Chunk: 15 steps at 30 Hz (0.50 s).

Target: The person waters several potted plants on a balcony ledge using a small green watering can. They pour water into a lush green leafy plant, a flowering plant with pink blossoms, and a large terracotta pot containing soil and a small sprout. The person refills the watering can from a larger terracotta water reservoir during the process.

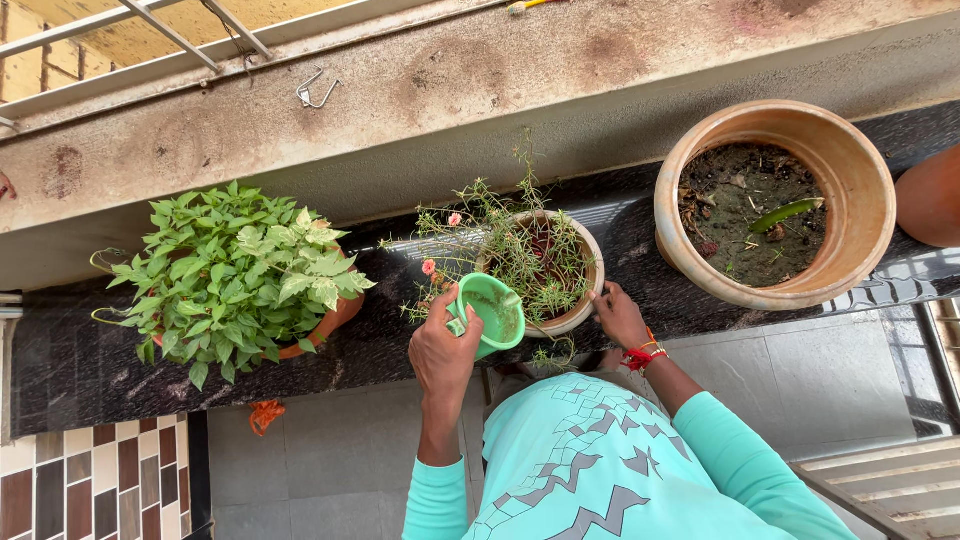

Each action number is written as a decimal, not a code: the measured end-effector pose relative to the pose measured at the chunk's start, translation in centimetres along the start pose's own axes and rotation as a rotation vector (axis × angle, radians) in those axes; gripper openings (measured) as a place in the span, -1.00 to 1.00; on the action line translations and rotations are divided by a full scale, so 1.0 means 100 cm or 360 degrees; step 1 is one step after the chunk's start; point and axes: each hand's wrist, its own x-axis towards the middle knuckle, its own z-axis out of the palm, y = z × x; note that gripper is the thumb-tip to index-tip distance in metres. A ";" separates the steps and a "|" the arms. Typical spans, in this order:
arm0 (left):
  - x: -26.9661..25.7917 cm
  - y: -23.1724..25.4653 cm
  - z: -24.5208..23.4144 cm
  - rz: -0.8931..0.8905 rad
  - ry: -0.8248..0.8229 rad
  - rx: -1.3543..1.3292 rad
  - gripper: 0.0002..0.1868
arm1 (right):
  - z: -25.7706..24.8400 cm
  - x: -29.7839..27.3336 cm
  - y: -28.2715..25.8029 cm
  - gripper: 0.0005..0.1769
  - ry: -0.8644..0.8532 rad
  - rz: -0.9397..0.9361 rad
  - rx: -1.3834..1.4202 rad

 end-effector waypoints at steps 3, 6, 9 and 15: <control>0.000 0.000 0.000 0.0019 0.0009 0.0069 -0.55 | 0.000 0.001 0.002 -0.23 0.0009 -0.0019 0.0002; 0.000 -0.001 0.001 0.0029 0.0014 0.0092 -0.55 | 0.001 0.002 0.003 -0.23 0.0014 -0.0035 -0.0001; 0.000 -0.002 0.001 -0.0053 -0.0070 0.0106 -0.54 | 0.000 0.001 0.002 -0.23 0.0019 -0.0033 0.0002; 0.001 -0.001 -0.001 -0.0044 -0.0005 -0.0104 -0.53 | 0.000 0.000 0.000 -0.25 0.0011 -0.0028 0.0019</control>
